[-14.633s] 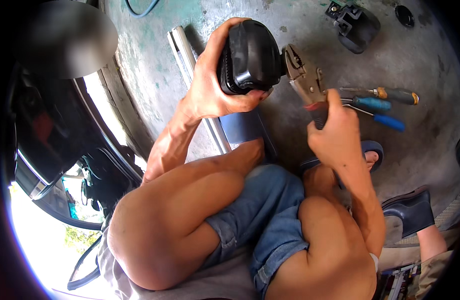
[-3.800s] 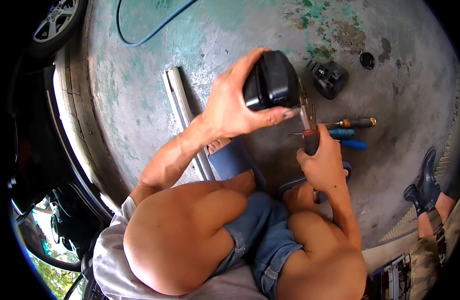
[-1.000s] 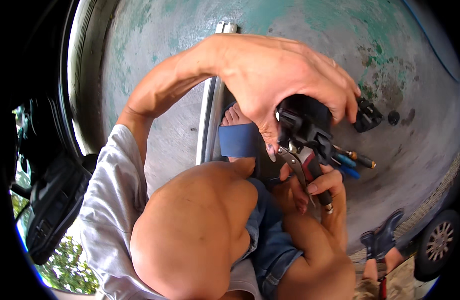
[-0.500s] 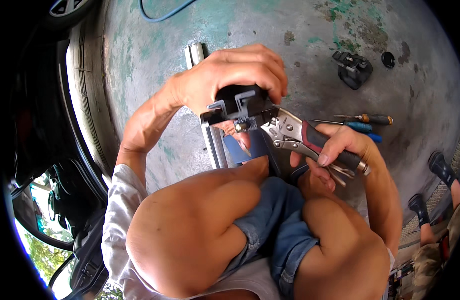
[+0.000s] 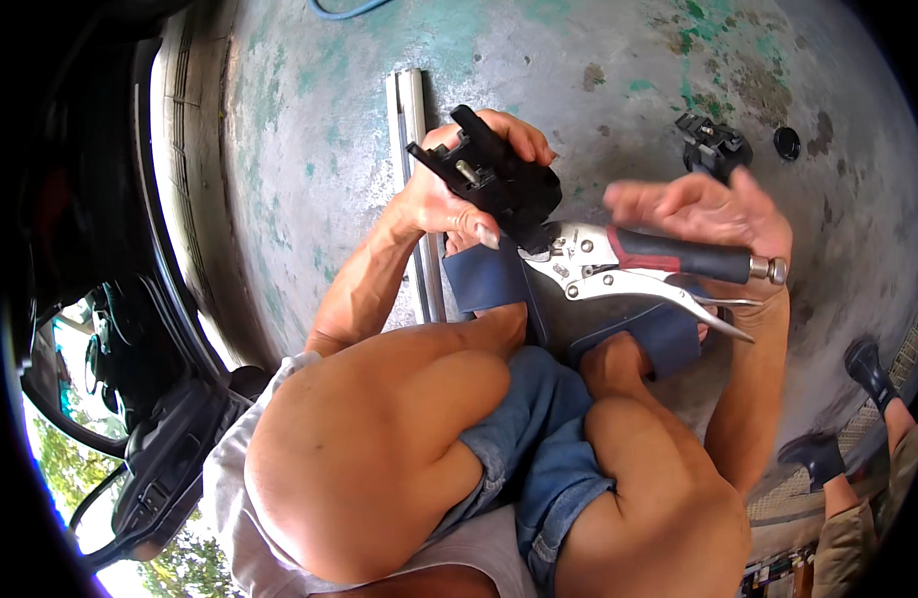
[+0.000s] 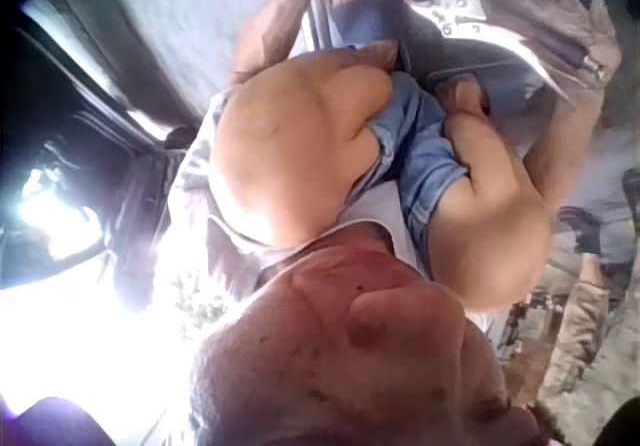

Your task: The person uses locking pliers and a screwdriver to disassemble a black plastic automotive part while sitting on the floor.

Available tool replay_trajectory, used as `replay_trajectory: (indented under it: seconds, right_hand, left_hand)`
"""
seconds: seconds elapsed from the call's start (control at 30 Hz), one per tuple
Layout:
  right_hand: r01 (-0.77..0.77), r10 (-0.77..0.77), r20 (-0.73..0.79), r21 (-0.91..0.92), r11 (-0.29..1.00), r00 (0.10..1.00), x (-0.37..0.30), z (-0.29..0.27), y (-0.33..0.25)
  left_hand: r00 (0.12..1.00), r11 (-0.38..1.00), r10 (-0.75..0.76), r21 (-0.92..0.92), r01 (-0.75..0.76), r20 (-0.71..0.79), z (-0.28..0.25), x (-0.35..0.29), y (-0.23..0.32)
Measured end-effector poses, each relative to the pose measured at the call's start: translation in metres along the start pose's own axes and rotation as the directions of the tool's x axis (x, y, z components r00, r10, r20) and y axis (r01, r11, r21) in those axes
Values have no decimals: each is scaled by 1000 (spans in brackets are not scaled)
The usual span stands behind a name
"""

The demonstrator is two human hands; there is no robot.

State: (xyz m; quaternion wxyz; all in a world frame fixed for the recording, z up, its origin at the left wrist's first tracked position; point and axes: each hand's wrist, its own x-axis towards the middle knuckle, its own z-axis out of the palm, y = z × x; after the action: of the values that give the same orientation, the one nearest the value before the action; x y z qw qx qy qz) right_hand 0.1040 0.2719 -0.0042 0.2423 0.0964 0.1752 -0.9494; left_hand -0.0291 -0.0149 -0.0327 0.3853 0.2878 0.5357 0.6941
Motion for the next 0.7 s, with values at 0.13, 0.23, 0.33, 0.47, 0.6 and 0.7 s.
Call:
replay_trajectory:
  seconds: [0.13,0.23,0.33,0.47,0.6,0.7]
  right_hand:
    - [290,-303,117,119,950,946,18,-12,-18]
    - [493,-499,-20,188,849,867,38,-3,-22]
    - [536,-550,-331,-141,832,767,70,-6,-22]
    - [495,-524,-449,-191,848,724,103,-7,-15]
    - [404,-527,-503,-340,849,685,133,0,-14]
    - [366,-532,-511,-394,843,675,161,-11,-22]
  left_hand:
    - [988,995,-62,-81,51,-142,5,2,-10]
    - [955,990,-61,-138,22,-291,0,2,-24]
    - [921,997,-38,-80,8,-388,-6,-3,-36]
    - [869,995,-35,-97,-15,-494,-13,-11,-46]
    - [844,990,-25,-130,-53,-536,-20,-18,-57]
    - [862,991,-60,-134,-9,-504,-30,-17,-63]
